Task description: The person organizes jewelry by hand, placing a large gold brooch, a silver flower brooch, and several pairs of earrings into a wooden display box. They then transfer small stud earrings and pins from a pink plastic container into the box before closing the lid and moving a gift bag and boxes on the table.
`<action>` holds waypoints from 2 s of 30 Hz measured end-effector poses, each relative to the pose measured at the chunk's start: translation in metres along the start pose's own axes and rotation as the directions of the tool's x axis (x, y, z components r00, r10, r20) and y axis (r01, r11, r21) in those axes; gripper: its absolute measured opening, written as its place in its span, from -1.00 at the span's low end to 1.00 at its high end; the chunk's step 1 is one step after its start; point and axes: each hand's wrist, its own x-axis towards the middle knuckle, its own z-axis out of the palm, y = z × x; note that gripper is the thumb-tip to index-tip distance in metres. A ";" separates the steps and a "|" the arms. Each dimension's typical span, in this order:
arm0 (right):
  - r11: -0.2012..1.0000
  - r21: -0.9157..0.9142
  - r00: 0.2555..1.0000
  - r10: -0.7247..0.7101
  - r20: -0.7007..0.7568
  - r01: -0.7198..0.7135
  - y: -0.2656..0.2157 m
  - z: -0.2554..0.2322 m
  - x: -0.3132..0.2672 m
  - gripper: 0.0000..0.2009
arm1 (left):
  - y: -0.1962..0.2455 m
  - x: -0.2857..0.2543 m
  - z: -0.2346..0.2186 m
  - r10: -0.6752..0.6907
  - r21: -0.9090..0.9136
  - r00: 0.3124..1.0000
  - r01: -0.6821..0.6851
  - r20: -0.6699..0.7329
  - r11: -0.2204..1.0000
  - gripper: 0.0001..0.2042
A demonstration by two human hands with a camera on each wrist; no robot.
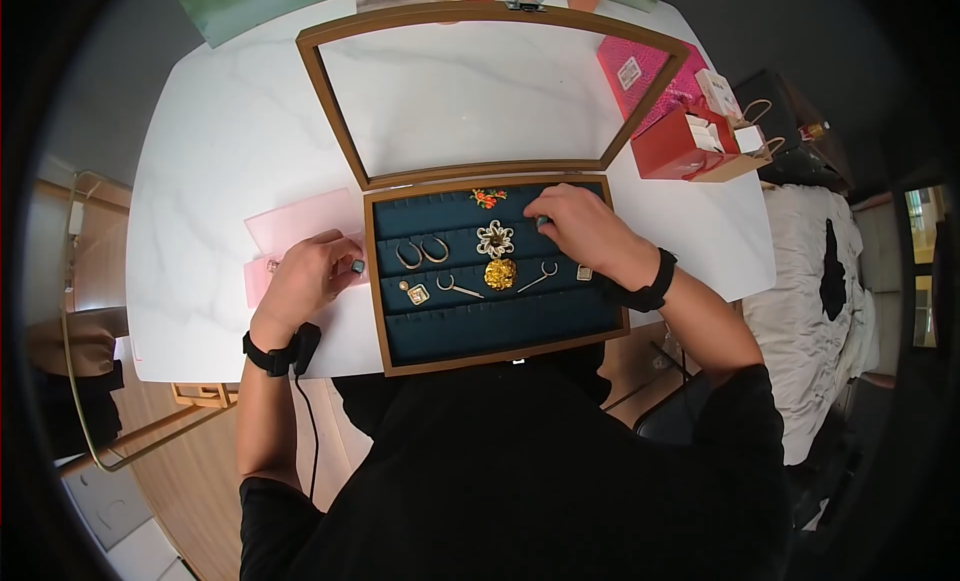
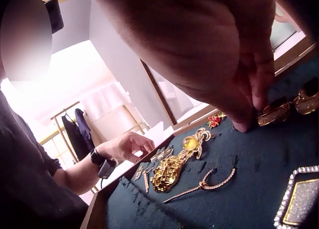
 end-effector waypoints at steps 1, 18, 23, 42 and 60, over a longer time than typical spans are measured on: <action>1.000 0.000 1.000 -0.001 0.001 0.001 -0.001 0.000 0.000 -0.75 | 0.000 0.000 0.000 0.009 0.007 1.000 -0.009 0.000 1.000 -0.78; 0.998 0.049 0.999 0.038 -0.001 -0.038 0.004 -0.005 0.003 -0.81 | -0.002 -0.001 0.001 0.005 -0.008 1.000 -0.005 -0.012 1.000 -0.78; 0.997 0.061 0.999 0.053 0.011 -0.053 -0.002 -0.009 0.006 -0.83 | -0.001 -0.001 0.001 0.000 -0.002 1.000 0.000 -0.015 1.000 -0.78; 0.998 -0.013 0.995 0.058 0.078 -0.057 -0.002 -0.006 0.011 -0.83 | -0.003 -0.002 0.001 -0.013 -0.012 1.000 0.012 -0.018 1.000 -0.78; 0.994 0.042 0.995 0.100 -0.001 -0.099 -0.001 -0.003 0.008 -0.87 | -0.003 -0.002 0.001 -0.037 -0.022 0.999 0.037 -0.004 0.999 -0.74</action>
